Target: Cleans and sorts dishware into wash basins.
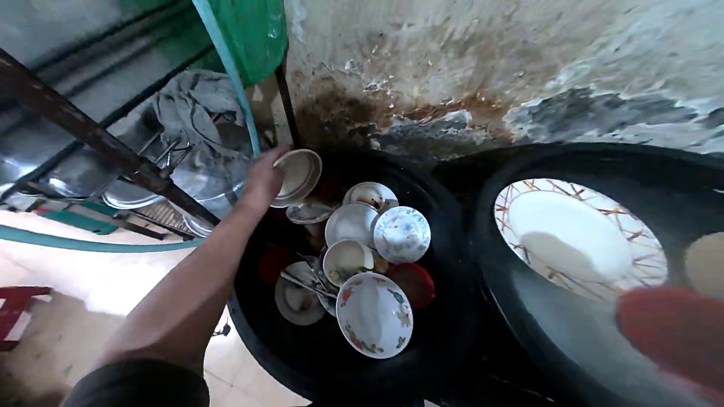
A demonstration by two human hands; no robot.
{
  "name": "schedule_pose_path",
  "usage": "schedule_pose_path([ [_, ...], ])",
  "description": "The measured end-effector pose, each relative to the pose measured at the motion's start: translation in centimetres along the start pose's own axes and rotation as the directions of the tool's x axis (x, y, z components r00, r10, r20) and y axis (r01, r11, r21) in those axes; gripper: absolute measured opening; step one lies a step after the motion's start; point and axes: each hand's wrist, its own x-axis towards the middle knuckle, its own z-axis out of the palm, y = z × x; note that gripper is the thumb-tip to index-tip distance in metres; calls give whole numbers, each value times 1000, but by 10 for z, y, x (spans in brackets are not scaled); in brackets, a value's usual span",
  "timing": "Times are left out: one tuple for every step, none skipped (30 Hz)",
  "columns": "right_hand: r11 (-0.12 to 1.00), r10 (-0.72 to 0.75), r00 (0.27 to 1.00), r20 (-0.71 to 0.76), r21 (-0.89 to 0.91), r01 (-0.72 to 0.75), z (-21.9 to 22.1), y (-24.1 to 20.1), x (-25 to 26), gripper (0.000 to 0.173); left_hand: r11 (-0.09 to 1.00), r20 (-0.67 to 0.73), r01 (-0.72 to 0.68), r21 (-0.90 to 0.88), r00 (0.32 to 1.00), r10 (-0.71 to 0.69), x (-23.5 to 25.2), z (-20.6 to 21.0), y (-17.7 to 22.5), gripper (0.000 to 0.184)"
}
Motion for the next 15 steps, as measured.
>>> schedule_pose_path([
  [1000,7,1000,19,-1,-7,8,-7,6,47,998,8,29,-60,1000,-29,-6,-5,10,46],
  [999,16,999,33,30,-17,15,-10,16,55,992,34,56,-109,998,-52,-12,-7,23,45],
  [999,1,999,32,53,-2,27,-12,25,60,983,97,98,-157,992,-83,-18,-5,39,45],
  [998,-29,999,33,57,27,43,-15,35,62,977,175,114,-182,981,-82,-24,2,54,46],
  [997,-58,998,40,61,55,60,-19,43,61,979,250,103,-176,967,-57,-27,13,69,47],
  [996,-75,996,57,58,72,78,-25,50,58,984,328,82,-157,944,-26,-29,27,84,48],
  [996,-86,994,75,36,83,96,-35,53,56,990,397,33,-137,918,25,-29,46,95,46],
  [994,-110,990,92,-4,111,116,-46,52,56,991,444,-26,-135,892,84,-28,69,102,42],
  [983,-160,982,103,-73,168,136,-58,50,58,989,484,-67,-129,867,122,-27,90,107,37],
  [955,-234,965,115,-156,251,154,-67,49,61,989,521,-98,-108,842,141,-26,107,113,35],
  [905,-318,936,151,-246,347,169,-76,50,63,992,559,-98,-79,820,126,-26,117,120,37],
  [816,-420,887,193,-348,462,182,-82,54,64,995,589,-85,-52,802,100,-29,120,127,38],
  [692,-520,816,253,-435,576,193,-88,56,63,997,605,-64,-36,793,73,-33,117,135,37],
  [542,-620,720,312,-493,680,201,-92,57,61,997,599,-74,-20,798,72,-36,116,140,34],
  [381,-715,599,361,-517,766,207,-94,57,57,989,565,-150,-6,815,127,-35,120,141,30],
])
